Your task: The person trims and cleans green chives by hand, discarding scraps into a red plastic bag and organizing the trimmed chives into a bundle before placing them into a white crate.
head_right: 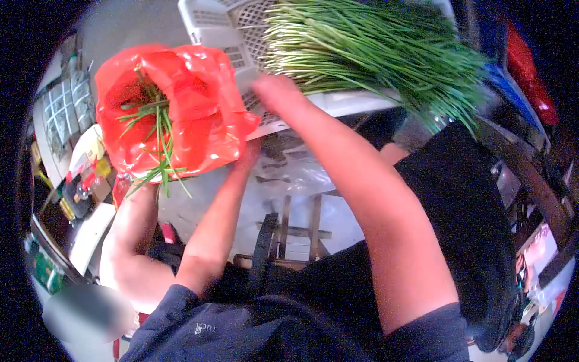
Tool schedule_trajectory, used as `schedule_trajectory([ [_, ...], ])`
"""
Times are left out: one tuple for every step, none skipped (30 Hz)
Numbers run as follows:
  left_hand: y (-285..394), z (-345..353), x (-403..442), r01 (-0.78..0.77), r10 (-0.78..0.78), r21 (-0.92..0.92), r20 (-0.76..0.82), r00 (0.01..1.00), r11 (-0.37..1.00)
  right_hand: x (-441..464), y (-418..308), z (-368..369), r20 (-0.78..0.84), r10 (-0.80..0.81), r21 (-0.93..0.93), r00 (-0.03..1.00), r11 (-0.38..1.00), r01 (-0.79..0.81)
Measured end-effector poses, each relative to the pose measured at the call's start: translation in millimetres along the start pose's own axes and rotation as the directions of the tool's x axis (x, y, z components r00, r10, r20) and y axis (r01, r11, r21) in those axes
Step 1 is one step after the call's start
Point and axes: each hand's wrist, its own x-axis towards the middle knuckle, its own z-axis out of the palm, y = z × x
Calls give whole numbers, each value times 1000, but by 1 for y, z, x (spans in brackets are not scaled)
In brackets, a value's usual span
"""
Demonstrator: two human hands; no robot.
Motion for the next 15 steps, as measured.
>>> schedule_trajectory([
  [2, -2, 0, -7, 6, -10, -20, 1000, 1000, 4, 1, 4, 12, -16, 17, 1000, 1000, 16],
  [4, -1, 2, -16, 15, -23, -38, 999, 1000, 9, 3, 6, 121, 17, -53, 992, 999, -11],
  [4, -1, 2, -14, 12, -34, -52, 999, 999, 15, 3, 11, 228, 57, -129, 972, 991, -28],
  [5, -1, 2, -12, 9, -48, -66, 998, 999, 15, -6, 18, 139, 334, 231, 932, 905, -358],
  [7, -2, 2, -11, 6, -58, -79, 997, 998, 16, -3, 21, 148, 319, 231, 936, 909, -346],
  [8, -1, 2, -8, 3, -67, -87, 996, 998, 11, 11, 26, 76, 126, 49, 989, 990, -130],
  [7, -1, 2, -5, -3, -76, -97, 995, 997, 9, 14, 23, 42, -81, -147, 996, 985, 86],
  [7, 0, 2, -5, -4, -84, -107, 994, 996, 8, 17, 21, 95, -1, -190, 996, 982, 19],
  [7, 0, 2, -2, -9, -94, -114, 993, 996, 8, 18, 22, 103, -4, -193, 995, 981, 24],
  [7, 1, 0, 2, -14, -101, -118, 993, 995, 4, 19, 23, 55, 0, -64, 999, 998, 3],
  [7, 0, 0, 3, -17, -109, -121, 993, 994, 2, 20, 23, 3, 12, 65, 1000, 998, -13],
  [7, 0, 1, 5, -20, -116, -127, 992, 993, 5, 50, 57, -34, 47, 295, 998, 955, -34],
  [7, 0, 2, 5, -22, -124, -132, 991, 992, 4, 47, 51, -33, 44, 294, 998, 955, -33],
  [8, -1, 2, 7, -26, -130, -138, 990, 991, 4, 43, 46, -3, 36, 279, 999, 960, -33],
  [8, -2, 2, 8, -28, -136, -143, 989, 991, 5, 38, 39, 28, 28, 264, 999, 964, -34],
])
